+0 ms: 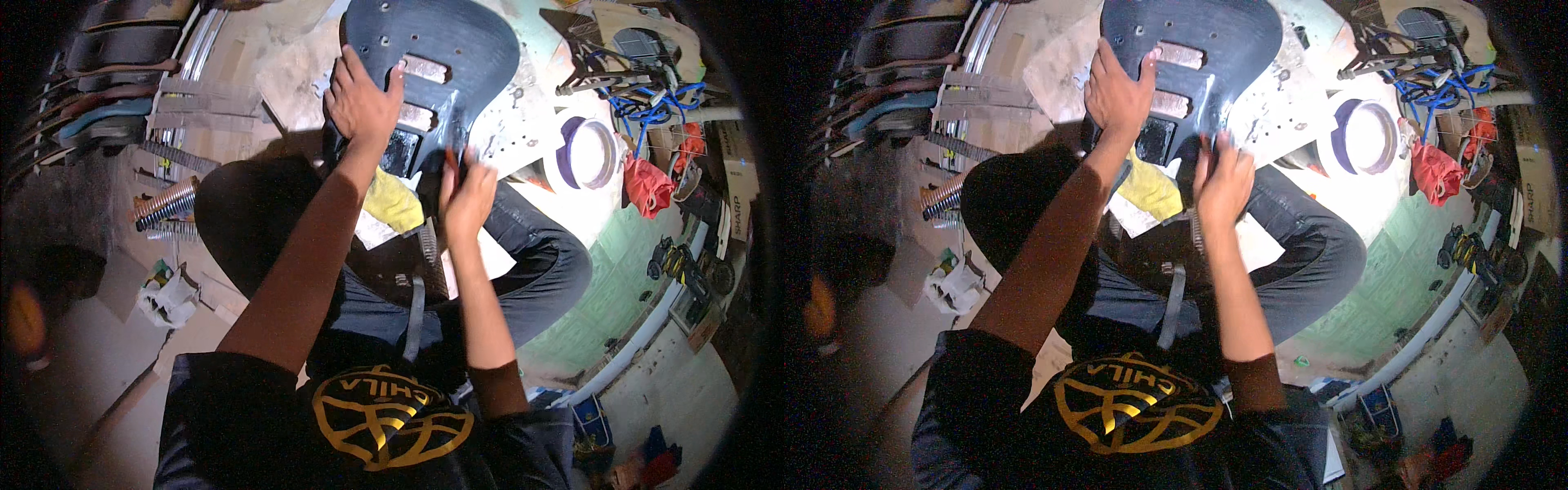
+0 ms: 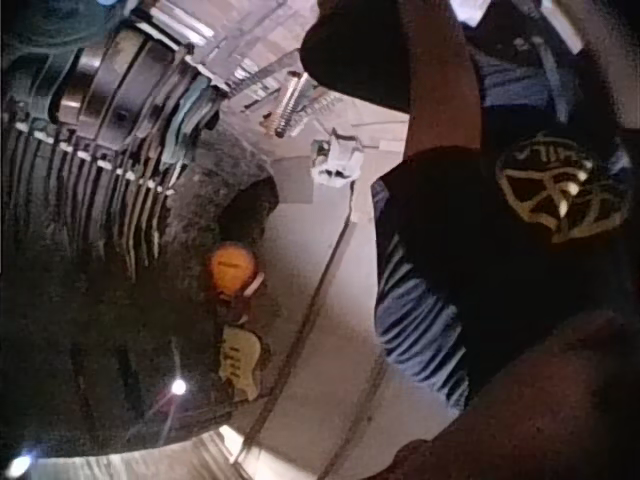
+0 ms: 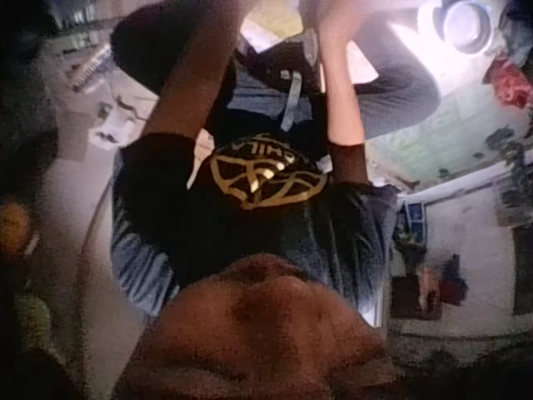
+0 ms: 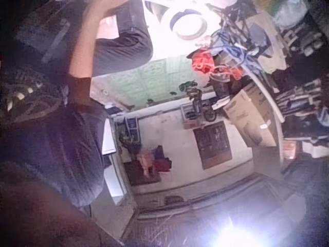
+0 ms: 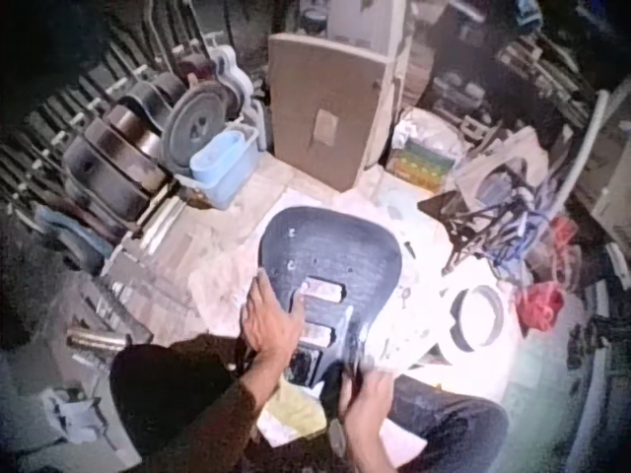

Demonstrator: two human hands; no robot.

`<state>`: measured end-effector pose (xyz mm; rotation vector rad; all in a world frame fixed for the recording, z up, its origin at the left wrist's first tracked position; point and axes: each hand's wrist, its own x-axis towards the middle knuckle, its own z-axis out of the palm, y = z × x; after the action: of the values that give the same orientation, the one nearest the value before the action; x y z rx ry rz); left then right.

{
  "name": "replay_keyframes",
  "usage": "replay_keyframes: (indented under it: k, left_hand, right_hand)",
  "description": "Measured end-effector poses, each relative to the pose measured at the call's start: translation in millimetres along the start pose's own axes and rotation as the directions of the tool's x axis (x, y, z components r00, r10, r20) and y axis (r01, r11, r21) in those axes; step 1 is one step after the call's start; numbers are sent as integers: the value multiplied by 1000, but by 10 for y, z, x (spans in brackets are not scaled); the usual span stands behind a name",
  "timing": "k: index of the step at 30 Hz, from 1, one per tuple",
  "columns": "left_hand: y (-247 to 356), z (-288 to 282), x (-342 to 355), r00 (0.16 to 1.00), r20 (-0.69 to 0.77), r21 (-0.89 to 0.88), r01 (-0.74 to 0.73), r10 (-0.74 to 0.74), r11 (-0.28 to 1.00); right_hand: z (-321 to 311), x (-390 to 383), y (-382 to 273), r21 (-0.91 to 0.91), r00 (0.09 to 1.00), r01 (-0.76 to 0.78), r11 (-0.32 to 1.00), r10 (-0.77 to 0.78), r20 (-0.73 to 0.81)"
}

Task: The person sands the surface of a guitar body using a sanding block and wipes away dust with a cloth.

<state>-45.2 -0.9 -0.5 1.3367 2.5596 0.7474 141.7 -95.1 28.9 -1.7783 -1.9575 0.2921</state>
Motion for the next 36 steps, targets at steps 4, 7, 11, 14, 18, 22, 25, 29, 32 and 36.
replay_keyframes:
  k: [4,7,11,14,18,22,25,29,32,36]
  left_hand:
    - [-41,-26,23,1000,-4,69,4,-3,998]
    - [-102,-87,-33,993,-73,52,-86,90,995]
    - [98,-519,-722,990,-99,-113,-111,100,987]
    - [63,-621,-1591,992,93,-99,95,-86,991]
    - [-235,-524,-2098,979,138,-73,163,-152,984]
    - [-479,-472,-1879,953,288,-66,113,-89,991]
    - [-749,-452,-1695,958,261,-70,137,-115,988]
    - [-124,-882,-1477,992,-65,-260,-123,110,958]
    - [234,-792,-1072,928,-235,-270,-347,288,898]
    - [176,-246,-604,819,63,-242,-542,570,805]
  right_hand:
    - [-438,-1038,-52,5,987,-29,1000,27,160]
    - [-610,-1398,137,374,917,-264,889,110,384]
    - [-639,-1232,353,694,820,-539,478,485,303]
    - [-656,-1042,323,777,725,-516,360,667,172]
    - [-569,-1064,383,873,657,-474,118,706,262]
    - [-514,-1081,410,886,647,-441,145,735,203]
    - [-492,-1014,316,912,636,-403,80,741,217]
    - [-601,-981,376,923,576,-384,5,783,235]
    - [-623,-959,406,922,547,-388,-21,799,248]
    - [-544,-929,311,923,555,-359,-141,762,332]
